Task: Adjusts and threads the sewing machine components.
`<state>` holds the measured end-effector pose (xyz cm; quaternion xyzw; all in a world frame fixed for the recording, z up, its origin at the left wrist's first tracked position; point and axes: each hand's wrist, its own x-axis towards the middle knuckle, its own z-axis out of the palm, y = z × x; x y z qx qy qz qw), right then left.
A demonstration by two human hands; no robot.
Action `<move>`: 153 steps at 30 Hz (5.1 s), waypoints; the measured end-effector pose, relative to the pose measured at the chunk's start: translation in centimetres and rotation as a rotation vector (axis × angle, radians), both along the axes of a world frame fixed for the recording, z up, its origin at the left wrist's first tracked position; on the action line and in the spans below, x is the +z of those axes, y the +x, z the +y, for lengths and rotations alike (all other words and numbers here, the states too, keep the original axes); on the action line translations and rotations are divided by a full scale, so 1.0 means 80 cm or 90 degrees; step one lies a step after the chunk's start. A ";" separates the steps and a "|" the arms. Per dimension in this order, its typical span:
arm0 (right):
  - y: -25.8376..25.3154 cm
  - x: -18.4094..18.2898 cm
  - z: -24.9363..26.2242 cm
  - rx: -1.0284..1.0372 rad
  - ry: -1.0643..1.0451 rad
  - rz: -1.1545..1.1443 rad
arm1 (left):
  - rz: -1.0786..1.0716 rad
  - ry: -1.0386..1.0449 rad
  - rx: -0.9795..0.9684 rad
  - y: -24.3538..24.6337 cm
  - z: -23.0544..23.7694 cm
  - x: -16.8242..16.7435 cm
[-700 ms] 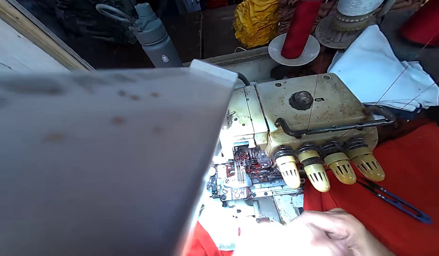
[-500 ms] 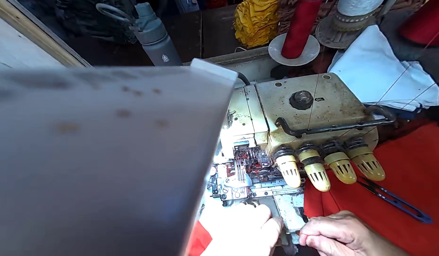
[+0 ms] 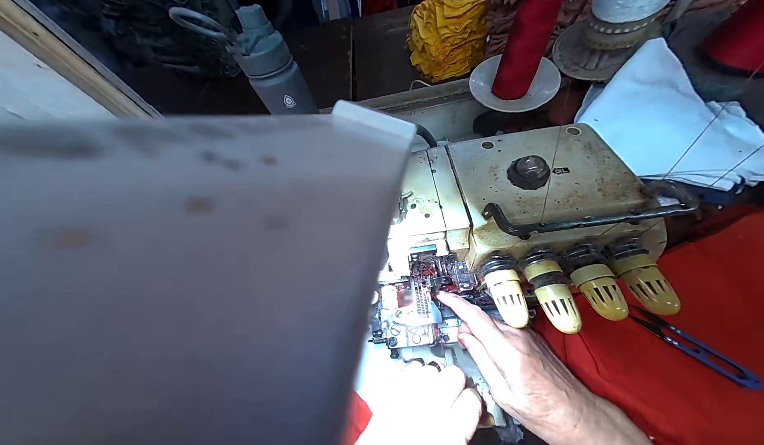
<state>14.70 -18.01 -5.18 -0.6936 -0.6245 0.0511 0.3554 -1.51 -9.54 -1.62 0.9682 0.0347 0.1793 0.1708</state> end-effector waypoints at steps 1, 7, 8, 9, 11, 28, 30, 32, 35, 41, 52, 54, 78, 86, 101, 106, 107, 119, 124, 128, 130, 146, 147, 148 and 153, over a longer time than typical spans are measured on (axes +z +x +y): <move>0.000 -0.002 0.000 -0.004 0.000 -0.006 | 0.010 -0.006 0.006 -0.001 -0.001 0.001; 0.004 -0.006 -0.010 -0.085 0.078 0.029 | 0.016 -0.028 -0.012 0.002 -0.001 0.007; 0.007 -0.005 -0.012 -0.079 0.099 0.048 | 0.008 -0.029 -0.008 0.003 -0.001 0.007; 0.009 -0.001 -0.017 -0.054 0.111 0.093 | -0.002 -0.029 0.003 0.006 -0.001 0.009; 0.015 0.014 -0.031 0.062 0.085 0.241 | -0.018 -0.021 0.041 0.010 -0.004 0.014; 0.141 -0.022 -0.155 -0.377 -0.069 -0.218 | -0.079 0.031 0.121 0.029 -0.001 0.031; 0.146 -0.020 -0.157 -0.381 -0.060 -0.237 | -0.082 0.032 0.122 0.031 -0.002 0.030; 0.150 -0.027 -0.160 -0.371 0.014 -0.243 | -0.078 0.031 0.120 0.031 -0.003 0.030; 0.104 0.005 -0.148 -0.280 0.055 -0.023 | -0.078 0.030 0.115 0.033 -0.003 0.027; 0.008 0.054 -0.108 -0.064 -0.045 0.204 | -0.074 0.017 0.119 0.038 -0.005 0.030; 0.016 0.041 -0.089 -0.158 -0.024 0.050 | -0.052 0.002 0.111 0.033 -0.006 0.035; 0.046 0.043 -0.106 -0.192 -0.065 0.000 | -0.042 0.005 0.114 0.030 -0.005 0.039; 0.016 0.033 -0.079 0.056 0.137 0.538 | -0.041 0.000 0.055 0.017 0.003 0.047; 0.047 0.042 -0.073 0.221 0.060 0.355 | 0.013 0.036 -0.041 0.012 -0.016 0.063; -0.024 0.025 -0.005 0.094 0.299 0.195 | -0.088 -0.393 0.177 -0.006 0.029 0.059; -0.027 0.026 -0.003 0.080 0.306 0.191 | -0.067 -0.458 0.176 -0.014 0.037 0.062; -0.028 0.026 -0.003 0.082 0.304 0.196 | -0.062 -0.452 0.175 -0.015 0.037 0.063; -0.037 0.029 0.000 0.064 0.290 0.387 | -0.183 -0.426 0.179 -0.018 0.039 0.050; -0.041 0.031 0.000 0.049 0.253 0.440 | -0.167 -0.348 0.099 -0.020 0.039 0.040; -0.043 0.033 0.000 0.047 0.235 0.453 | -0.187 -0.356 0.122 -0.020 0.037 0.041; -0.043 0.031 0.000 0.059 0.225 0.460 | -0.177 -0.364 0.122 -0.022 0.037 0.043; -0.057 0.013 0.003 -0.010 0.302 0.165 | -0.063 -0.247 0.129 -0.025 0.044 0.042; -0.057 0.012 0.003 -0.013 0.304 0.172 | -0.055 -0.247 0.125 -0.025 0.044 0.043; -0.058 0.012 0.003 -0.011 0.303 0.184 | -0.050 -0.244 0.125 -0.024 0.043 0.043; -0.060 0.008 0.005 -0.012 0.322 0.262 | -0.033 -0.219 0.130 -0.018 0.041 0.042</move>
